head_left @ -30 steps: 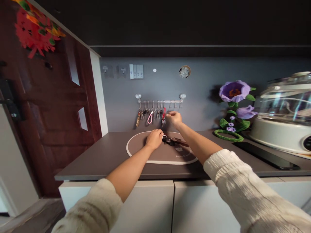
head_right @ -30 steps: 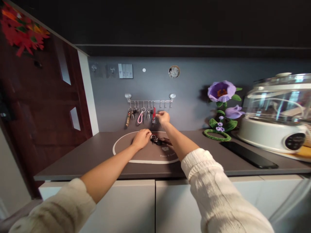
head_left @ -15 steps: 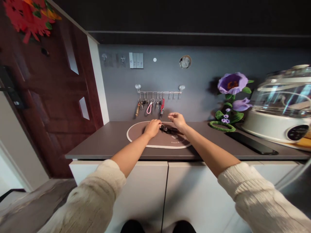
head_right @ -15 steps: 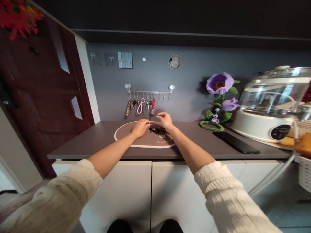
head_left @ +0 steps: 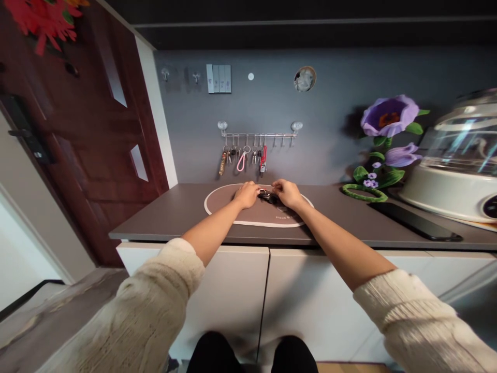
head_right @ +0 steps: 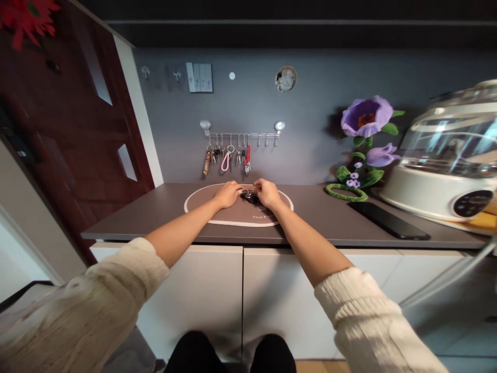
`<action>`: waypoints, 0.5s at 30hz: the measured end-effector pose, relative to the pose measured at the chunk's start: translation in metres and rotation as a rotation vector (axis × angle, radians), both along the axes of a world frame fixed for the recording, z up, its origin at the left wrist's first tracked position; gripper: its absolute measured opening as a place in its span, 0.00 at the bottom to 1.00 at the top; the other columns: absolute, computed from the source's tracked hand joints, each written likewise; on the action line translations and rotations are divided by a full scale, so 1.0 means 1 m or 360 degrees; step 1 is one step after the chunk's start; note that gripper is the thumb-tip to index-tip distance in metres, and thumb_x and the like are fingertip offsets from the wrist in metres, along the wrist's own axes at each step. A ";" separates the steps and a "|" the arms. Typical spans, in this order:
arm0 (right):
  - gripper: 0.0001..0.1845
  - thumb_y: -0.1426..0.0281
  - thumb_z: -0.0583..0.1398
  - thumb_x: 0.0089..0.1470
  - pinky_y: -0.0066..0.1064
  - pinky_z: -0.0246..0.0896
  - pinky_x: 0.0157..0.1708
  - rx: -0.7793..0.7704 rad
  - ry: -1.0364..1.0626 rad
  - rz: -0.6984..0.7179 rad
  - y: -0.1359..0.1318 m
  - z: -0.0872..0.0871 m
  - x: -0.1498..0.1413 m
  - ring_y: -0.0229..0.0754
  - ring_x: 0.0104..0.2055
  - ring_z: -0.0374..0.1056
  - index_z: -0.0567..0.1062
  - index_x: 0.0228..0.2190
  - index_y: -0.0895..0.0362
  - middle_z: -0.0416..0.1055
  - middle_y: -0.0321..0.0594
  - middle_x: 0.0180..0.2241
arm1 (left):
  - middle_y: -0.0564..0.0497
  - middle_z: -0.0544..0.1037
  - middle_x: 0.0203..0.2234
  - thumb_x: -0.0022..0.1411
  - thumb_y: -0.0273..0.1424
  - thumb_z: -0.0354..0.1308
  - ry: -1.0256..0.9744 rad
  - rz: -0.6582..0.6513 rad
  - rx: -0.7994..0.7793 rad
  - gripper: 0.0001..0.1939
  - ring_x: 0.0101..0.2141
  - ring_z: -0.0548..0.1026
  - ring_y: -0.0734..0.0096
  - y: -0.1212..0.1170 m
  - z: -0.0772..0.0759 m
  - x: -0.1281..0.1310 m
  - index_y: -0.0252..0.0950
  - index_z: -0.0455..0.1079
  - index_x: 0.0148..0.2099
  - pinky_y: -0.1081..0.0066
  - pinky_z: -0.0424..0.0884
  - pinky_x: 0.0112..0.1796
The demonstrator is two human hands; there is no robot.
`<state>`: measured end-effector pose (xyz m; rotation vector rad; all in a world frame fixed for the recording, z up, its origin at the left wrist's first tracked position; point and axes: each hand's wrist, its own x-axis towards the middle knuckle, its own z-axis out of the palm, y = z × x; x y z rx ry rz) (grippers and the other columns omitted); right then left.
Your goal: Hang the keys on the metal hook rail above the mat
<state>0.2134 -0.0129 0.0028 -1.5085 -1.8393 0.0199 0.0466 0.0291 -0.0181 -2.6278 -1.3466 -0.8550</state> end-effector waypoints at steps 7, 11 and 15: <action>0.14 0.77 0.53 0.49 0.28 0.59 0.41 -0.0007 -0.0192 -0.0081 0.003 -0.002 -0.002 0.41 0.40 0.69 0.73 0.38 0.59 0.74 0.44 0.37 | 0.46 0.72 0.37 0.59 0.29 0.47 -0.0119 -0.0118 -0.0055 0.12 0.41 0.68 0.66 0.010 -0.003 0.000 0.36 0.70 0.41 0.66 0.63 0.44; 0.14 0.76 0.53 0.50 0.29 0.58 0.42 -0.0014 -0.0218 -0.0088 0.004 -0.003 -0.003 0.41 0.41 0.68 0.73 0.39 0.59 0.73 0.45 0.38 | 0.48 0.72 0.35 0.58 0.28 0.49 -0.0220 -0.0157 -0.0077 0.07 0.39 0.68 0.67 0.008 -0.001 0.000 0.36 0.69 0.36 0.66 0.64 0.43; 0.14 0.75 0.54 0.49 0.28 0.59 0.41 -0.0032 -0.0226 -0.0092 0.004 -0.002 -0.003 0.41 0.40 0.68 0.73 0.39 0.59 0.74 0.45 0.38 | 0.48 0.72 0.34 0.57 0.27 0.50 -0.0222 -0.0156 -0.0067 0.05 0.38 0.68 0.67 0.007 0.000 0.000 0.36 0.68 0.33 0.66 0.63 0.42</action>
